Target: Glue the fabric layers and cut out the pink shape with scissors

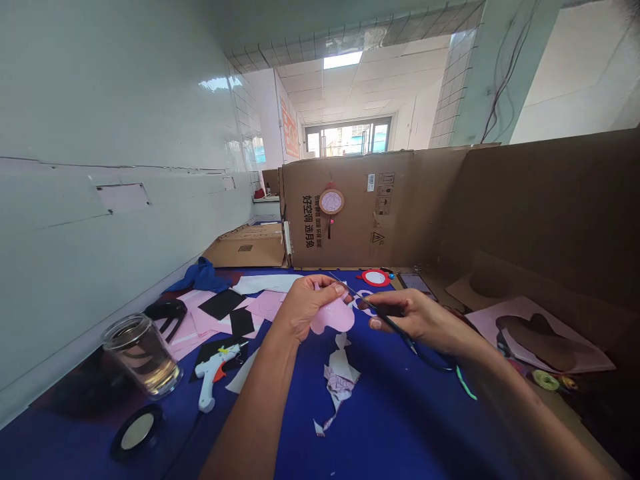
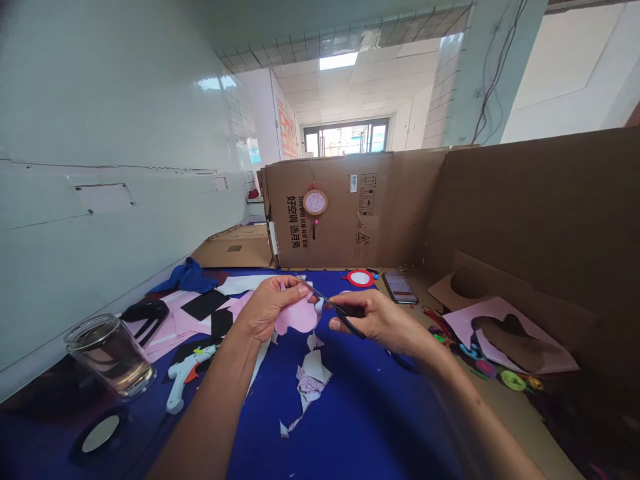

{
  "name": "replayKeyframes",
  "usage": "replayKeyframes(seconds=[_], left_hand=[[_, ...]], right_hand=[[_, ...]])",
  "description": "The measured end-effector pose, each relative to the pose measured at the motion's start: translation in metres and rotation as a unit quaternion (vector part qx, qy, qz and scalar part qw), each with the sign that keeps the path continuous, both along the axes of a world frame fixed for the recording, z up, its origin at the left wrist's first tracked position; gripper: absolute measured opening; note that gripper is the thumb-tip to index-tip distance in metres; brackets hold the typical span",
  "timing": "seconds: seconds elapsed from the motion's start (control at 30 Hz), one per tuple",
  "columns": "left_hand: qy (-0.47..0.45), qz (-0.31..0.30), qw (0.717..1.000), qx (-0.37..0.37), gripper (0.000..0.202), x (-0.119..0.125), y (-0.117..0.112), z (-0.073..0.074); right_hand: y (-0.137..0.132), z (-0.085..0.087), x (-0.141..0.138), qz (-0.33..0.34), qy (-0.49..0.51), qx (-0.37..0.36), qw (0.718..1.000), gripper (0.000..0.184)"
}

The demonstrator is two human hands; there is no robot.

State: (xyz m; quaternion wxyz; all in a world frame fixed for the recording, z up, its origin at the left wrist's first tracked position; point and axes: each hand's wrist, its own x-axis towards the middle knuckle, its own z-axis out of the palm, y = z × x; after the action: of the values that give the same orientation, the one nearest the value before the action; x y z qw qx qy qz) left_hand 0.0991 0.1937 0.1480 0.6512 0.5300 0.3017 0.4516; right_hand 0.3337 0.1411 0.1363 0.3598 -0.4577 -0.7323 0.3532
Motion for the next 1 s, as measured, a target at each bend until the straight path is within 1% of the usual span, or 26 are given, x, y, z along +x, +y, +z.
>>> replayKeyframes(seconds=[0.1, 0.37, 0.73, 0.93, 1.0], left_hand=[[0.006, 0.009, 1.000, 0.008, 0.042, 0.0003, -0.0010, 0.0011], [0.071, 0.030, 0.997, 0.029, 0.026, 0.0007, -0.0026, 0.0018], [0.110, 0.021, 0.993, 0.040, 0.021, -0.0030, -0.0023, 0.0033], [0.130, 0.024, 0.990, 0.052, 0.019, -0.0030, -0.0019, 0.0031], [0.142, 0.022, 0.988, 0.055, 0.020, -0.0031, -0.0024, 0.0030]], right_hand=[[0.0010, -0.0014, 0.0012, 0.002, 0.001, 0.000, 1.000, 0.051], [-0.0015, 0.0024, -0.0005, 0.009, 0.000, 0.001, 1.000, 0.047], [0.0007, -0.0002, 0.0048, 0.022, -0.010, 0.002, 1.000, 0.044], [-0.0003, -0.0002, 0.0029, 0.026, -0.009, 0.003, 1.000, 0.046], [-0.0011, 0.0000, 0.0027, 0.025, -0.008, 0.000, 1.000, 0.044]])
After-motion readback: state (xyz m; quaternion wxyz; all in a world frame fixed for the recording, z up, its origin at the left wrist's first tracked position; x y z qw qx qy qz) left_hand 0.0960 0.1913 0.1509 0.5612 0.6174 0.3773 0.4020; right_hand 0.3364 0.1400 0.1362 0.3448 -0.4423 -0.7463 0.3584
